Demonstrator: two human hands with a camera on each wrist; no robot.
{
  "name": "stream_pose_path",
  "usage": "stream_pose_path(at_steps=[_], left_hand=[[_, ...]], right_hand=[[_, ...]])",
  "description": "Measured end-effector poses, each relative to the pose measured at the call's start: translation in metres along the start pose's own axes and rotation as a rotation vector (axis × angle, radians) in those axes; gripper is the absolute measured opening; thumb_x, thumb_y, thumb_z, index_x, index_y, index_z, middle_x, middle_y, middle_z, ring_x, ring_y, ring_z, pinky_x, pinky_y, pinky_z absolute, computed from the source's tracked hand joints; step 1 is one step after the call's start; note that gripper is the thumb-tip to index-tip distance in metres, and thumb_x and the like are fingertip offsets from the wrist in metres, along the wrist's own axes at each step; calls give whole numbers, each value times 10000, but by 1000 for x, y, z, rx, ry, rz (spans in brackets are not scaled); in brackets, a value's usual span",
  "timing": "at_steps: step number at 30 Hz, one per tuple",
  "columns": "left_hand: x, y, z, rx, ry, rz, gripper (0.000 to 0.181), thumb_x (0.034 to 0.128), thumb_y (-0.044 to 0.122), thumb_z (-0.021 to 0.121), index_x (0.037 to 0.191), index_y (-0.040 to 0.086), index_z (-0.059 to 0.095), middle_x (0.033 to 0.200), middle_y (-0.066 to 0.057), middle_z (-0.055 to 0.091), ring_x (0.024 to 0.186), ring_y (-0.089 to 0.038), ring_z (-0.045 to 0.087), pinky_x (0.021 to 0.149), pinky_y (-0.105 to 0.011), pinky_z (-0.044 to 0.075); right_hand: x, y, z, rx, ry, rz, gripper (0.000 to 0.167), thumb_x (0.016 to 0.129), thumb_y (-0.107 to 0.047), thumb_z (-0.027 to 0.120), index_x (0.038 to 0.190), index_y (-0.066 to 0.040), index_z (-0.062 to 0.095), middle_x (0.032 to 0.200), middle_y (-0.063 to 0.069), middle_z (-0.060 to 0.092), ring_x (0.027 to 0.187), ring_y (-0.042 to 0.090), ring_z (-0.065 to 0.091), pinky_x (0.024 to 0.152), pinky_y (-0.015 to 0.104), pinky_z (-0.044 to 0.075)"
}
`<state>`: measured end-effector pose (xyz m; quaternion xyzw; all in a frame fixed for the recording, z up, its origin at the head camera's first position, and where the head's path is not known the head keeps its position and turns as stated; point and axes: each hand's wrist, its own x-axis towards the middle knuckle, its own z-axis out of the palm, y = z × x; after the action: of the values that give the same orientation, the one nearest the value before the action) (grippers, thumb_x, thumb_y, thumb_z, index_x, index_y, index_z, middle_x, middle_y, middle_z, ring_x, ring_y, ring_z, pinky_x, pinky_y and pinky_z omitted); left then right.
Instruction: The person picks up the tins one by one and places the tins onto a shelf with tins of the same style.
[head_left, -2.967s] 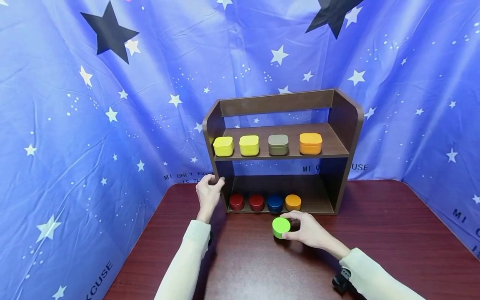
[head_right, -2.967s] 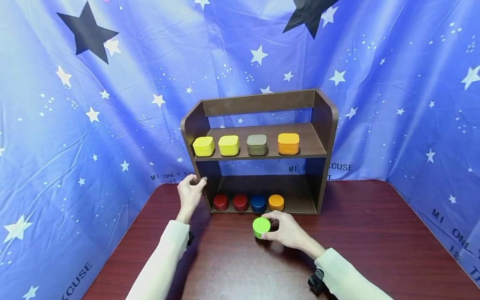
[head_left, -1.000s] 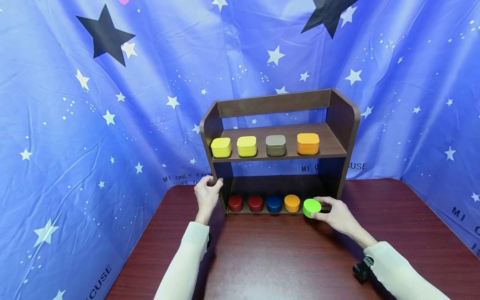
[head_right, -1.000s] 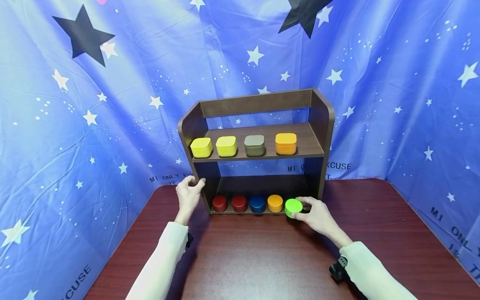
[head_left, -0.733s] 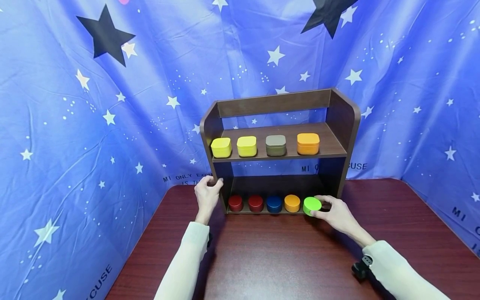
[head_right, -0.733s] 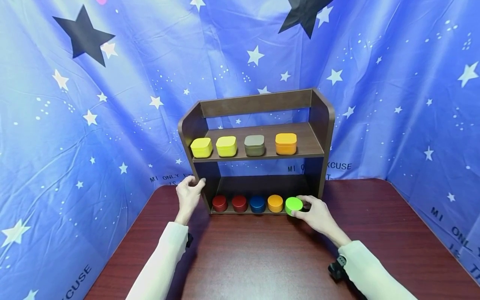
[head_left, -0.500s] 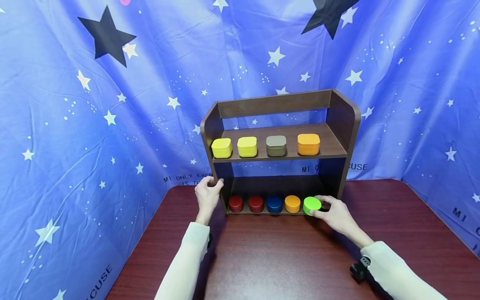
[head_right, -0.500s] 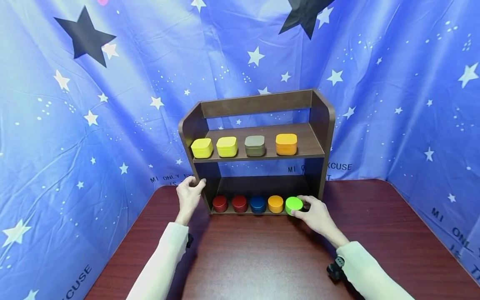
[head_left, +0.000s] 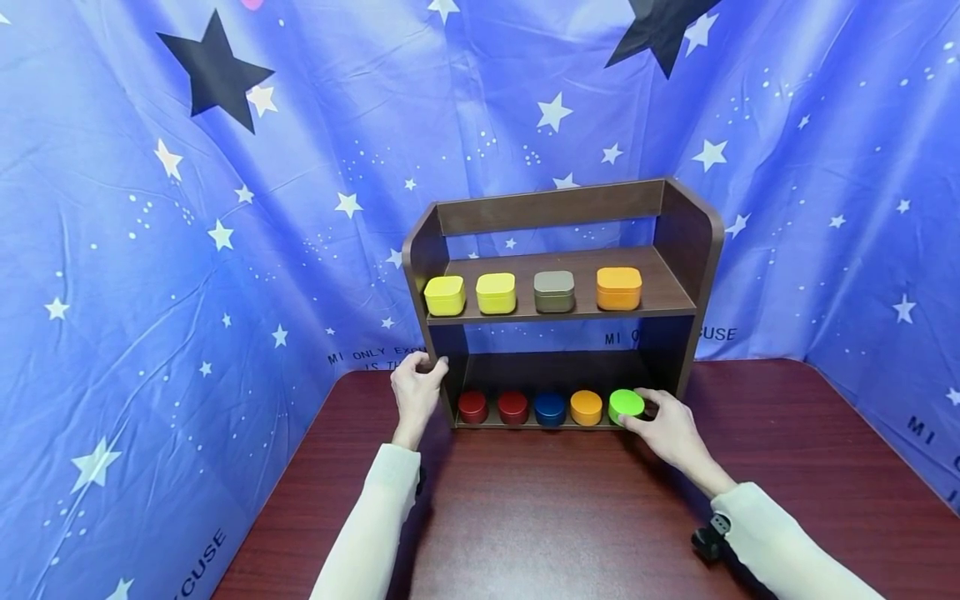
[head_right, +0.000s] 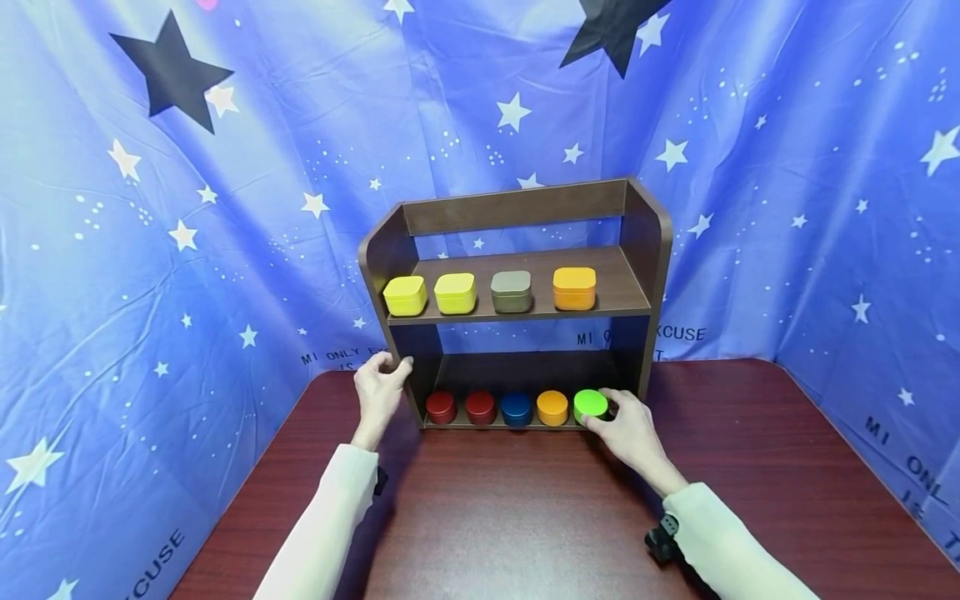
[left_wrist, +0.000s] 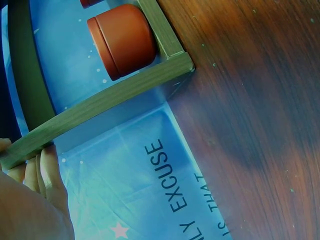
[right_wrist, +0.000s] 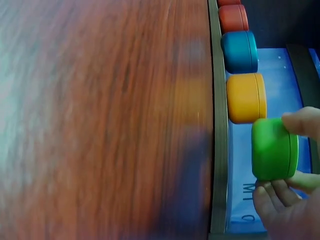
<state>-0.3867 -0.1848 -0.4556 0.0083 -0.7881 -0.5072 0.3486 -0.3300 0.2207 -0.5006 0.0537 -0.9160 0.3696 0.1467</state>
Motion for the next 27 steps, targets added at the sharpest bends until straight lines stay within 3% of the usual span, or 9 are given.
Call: stream_pose_path(at_steps=[5, 11, 27], left_hand=[[0, -1, 0, 5, -1, -3, 147, 859, 166, 852, 832, 41, 780, 861, -153, 779, 783, -173, 642, 777, -257, 481], [0, -2, 0, 5, 5, 6, 163, 858, 179, 846, 821, 40, 769, 850, -160, 772, 793, -221, 647, 785, -287, 486], [0, -1, 1, 9, 27, 25, 171, 847, 175, 848, 785, 48, 751, 813, -146, 756, 782, -219, 647, 774, -283, 486]], right_hand=[[1, -3, 4, -20, 21, 22, 638, 905, -261, 853, 1384, 108, 649, 1311, 348, 682, 1054, 441, 671, 909, 538, 533], [3, -5, 7, -32, 22, 39, 654, 920, -241, 840, 1398, 145, 617, 1354, 409, 640, 1223, 565, 644, 1063, 665, 509], [4, -10, 9, -42, 24, 96, 672, 929, -237, 802, 1403, 187, 586, 1376, 448, 608, 1258, 594, 613, 1088, 666, 495]])
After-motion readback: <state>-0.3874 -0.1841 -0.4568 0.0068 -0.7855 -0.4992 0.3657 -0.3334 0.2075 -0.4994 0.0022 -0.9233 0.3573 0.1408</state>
